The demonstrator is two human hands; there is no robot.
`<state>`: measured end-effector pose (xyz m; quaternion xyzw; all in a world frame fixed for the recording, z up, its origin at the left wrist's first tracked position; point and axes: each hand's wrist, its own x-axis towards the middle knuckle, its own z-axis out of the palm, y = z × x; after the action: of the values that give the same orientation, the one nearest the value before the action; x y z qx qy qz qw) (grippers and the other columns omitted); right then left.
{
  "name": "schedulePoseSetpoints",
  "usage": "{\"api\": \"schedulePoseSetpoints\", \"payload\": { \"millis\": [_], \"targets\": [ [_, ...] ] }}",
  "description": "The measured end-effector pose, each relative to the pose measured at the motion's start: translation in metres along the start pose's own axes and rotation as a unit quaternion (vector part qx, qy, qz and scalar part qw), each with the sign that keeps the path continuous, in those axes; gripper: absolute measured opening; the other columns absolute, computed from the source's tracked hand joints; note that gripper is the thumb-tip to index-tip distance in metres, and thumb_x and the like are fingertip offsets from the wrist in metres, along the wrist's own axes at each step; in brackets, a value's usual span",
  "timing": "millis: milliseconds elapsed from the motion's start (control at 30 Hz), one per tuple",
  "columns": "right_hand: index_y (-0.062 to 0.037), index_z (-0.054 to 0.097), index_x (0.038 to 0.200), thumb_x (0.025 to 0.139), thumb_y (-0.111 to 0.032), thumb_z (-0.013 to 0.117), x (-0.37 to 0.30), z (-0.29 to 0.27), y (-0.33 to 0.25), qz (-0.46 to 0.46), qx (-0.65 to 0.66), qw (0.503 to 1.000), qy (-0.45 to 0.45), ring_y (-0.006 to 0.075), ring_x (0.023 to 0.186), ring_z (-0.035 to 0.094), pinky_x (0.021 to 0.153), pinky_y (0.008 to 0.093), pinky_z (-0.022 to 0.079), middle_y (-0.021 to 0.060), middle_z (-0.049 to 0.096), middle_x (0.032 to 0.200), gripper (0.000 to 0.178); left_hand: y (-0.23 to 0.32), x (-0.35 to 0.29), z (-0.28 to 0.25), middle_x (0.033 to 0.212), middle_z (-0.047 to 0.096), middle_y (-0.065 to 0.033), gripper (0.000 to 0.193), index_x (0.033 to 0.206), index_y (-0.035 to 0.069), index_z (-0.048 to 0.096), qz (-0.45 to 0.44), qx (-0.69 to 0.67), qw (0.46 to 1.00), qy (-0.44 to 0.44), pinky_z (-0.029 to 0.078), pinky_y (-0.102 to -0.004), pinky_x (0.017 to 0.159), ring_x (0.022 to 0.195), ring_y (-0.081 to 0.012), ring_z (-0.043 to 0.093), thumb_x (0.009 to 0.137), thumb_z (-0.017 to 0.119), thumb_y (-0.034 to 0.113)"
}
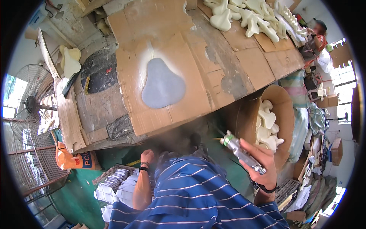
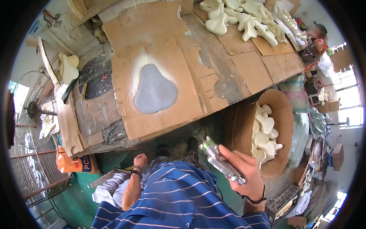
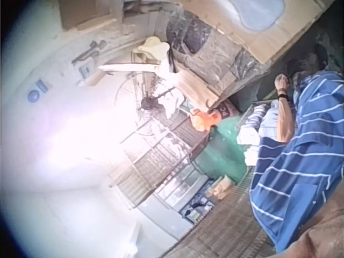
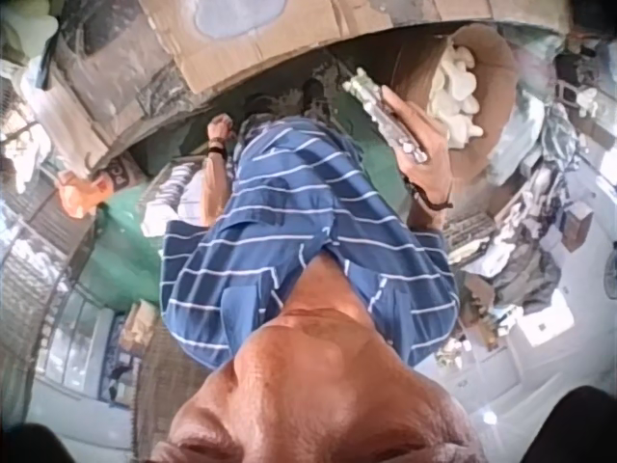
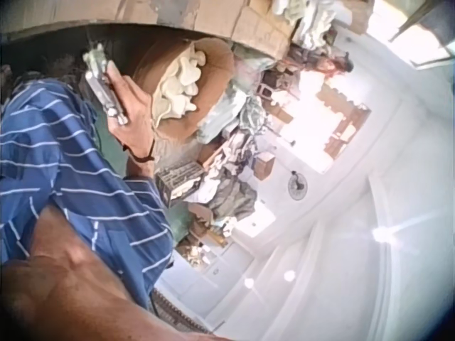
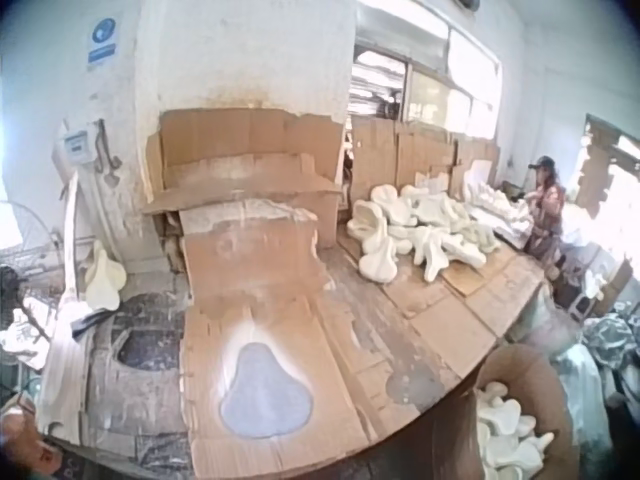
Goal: The person repeatedly picks up white, pear-shaped objects from a wire rack and places them on a cardboard surface. They then use a spray gun to apply a coat of grey paint to each object before returning it to the rack. This process is repeated for multiple objects.
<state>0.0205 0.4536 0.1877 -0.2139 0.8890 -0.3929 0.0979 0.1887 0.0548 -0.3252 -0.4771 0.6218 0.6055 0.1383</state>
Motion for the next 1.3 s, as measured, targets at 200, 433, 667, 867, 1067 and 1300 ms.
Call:
{"api": "schedulePoseSetpoints", "payload": {
  "millis": [200,433,667,867,1067,1300],
  "targets": [
    [-0.0006,0.061,0.136,0.067,0.013,0.063,-0.015,0.008,0.014,0.056,-0.004,0.997,0.049,0.0342,0.077,0.068,0.068,0.0357,0.053,0.0197,0.069,0.095,0.071,0.105,-0.038,0.014,0.077,0.068,-0.0046,0.022,0.107,-0.001,0.071,0.130,-0.068,0.988,0.054,0.053,-0.0253,0.058,0.066,-0.0105,0.064,0.093,0.067,0.016],
    [-0.0001,0.062,0.134,0.071,0.009,0.073,-0.014,0.006,0.006,0.042,0.065,0.997,-0.022,0.0330,0.073,0.067,0.067,0.0348,0.052,0.0179,0.069,0.090,0.064,0.193,0.046,0.054,0.081,0.066,-0.0016,0.024,0.113,0.003,0.070,0.284,0.057,0.940,0.178,0.048,-0.0268,0.058,0.065,-0.0101,0.060,0.096,0.066,0.018],
    [0.0023,0.066,0.130,0.078,0.001,0.075,-0.038,-0.011,0.019,0.114,0.038,0.992,0.020,0.0222,0.072,0.064,0.067,0.0290,0.048,0.0154,0.070,0.090,0.053,0.276,0.059,0.108,0.095,0.066,-0.0060,0.022,0.105,0.018,0.072,0.283,0.297,0.871,0.269,0.054,-0.0437,0.078,0.096,-0.0270,0.067,0.083,0.075,0.023],
    [0.0010,0.064,0.132,0.079,0.004,0.073,-0.047,-0.007,0.031,0.121,0.067,0.986,0.097,0.0246,0.072,0.064,0.066,0.0302,0.049,0.0156,0.069,0.091,0.054,0.291,0.065,0.104,0.114,0.063,-0.0094,0.039,0.118,0.021,0.066,0.258,0.373,0.856,0.248,0.053,-0.0449,0.086,0.105,-0.0311,0.065,0.081,0.077,0.023],
    [-0.0021,0.062,0.136,0.075,0.011,0.075,-0.053,0.002,0.050,0.101,0.098,0.988,0.066,0.0328,0.077,0.068,0.068,0.0335,0.052,0.0180,0.070,0.096,0.064,0.314,0.033,0.115,0.141,0.047,-0.0176,0.093,0.153,0.012,0.033,0.195,0.338,0.865,0.316,0.050,-0.0452,0.102,0.128,-0.0357,0.053,0.076,0.083,0.027],
    [0.0025,0.063,0.131,0.081,0.005,0.073,-0.055,0.013,0.056,0.090,0.138,0.983,0.084,0.0235,0.070,0.062,0.066,0.0306,0.048,0.0149,0.067,0.087,0.052,0.309,0.090,0.107,0.104,0.067,-0.0130,0.070,0.141,0.003,0.049,0.105,-0.088,0.981,0.136,0.054,-0.0452,0.092,0.107,-0.0285,0.066,0.078,0.077,0.016]
  ]
}}
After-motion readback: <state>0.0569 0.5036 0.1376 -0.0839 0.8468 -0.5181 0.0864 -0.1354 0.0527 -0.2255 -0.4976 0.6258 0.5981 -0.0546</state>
